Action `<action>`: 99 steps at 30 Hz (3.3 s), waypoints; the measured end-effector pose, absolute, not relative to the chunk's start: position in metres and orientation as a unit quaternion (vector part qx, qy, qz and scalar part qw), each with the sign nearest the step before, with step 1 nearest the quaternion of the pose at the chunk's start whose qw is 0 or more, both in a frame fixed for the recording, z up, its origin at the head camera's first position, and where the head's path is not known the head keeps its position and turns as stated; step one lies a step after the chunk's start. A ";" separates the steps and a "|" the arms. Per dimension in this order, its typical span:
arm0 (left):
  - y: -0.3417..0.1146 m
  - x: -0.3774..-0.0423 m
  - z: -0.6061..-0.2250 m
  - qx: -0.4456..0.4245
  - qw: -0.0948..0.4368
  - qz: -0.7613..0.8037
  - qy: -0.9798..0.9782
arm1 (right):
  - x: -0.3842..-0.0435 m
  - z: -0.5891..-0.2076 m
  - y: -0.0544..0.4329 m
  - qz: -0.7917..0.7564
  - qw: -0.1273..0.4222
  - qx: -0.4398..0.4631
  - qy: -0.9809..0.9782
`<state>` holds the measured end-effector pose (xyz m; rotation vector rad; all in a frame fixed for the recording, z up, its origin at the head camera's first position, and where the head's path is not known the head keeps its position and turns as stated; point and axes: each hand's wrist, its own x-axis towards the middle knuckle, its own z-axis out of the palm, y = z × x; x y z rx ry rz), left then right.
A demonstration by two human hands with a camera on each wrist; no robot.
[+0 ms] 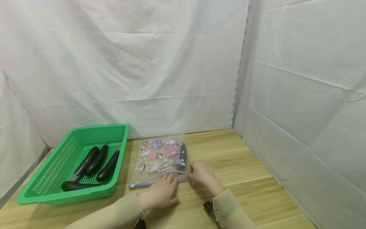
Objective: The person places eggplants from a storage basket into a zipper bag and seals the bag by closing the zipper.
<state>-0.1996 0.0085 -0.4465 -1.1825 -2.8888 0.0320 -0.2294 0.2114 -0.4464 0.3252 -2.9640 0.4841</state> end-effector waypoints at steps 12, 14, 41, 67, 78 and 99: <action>0.002 -0.209 -0.450 -0.398 0.002 -0.077 -0.914 | -0.228 -0.448 0.211 0.166 0.052 0.103 -0.979; 0.000 -0.210 -0.449 -0.396 0.002 -0.090 -0.914 | -0.229 -0.448 0.211 0.169 0.051 0.104 -0.979; -0.016 -0.210 -0.445 -0.421 -0.034 -0.078 -0.903 | -0.235 -0.442 0.210 0.159 0.059 0.121 -0.978; -0.056 -0.174 -0.389 -0.506 0.094 -0.045 -0.856 | -0.226 -0.449 0.215 0.172 0.062 0.117 -0.976; -0.116 -0.193 -0.346 -0.442 0.137 -0.013 -0.886 | -0.227 -0.451 0.220 0.180 0.050 0.115 -0.976; -0.187 -0.258 -0.329 -0.320 0.076 -0.029 -0.944 | -0.231 -0.451 0.219 0.175 0.056 0.127 -0.975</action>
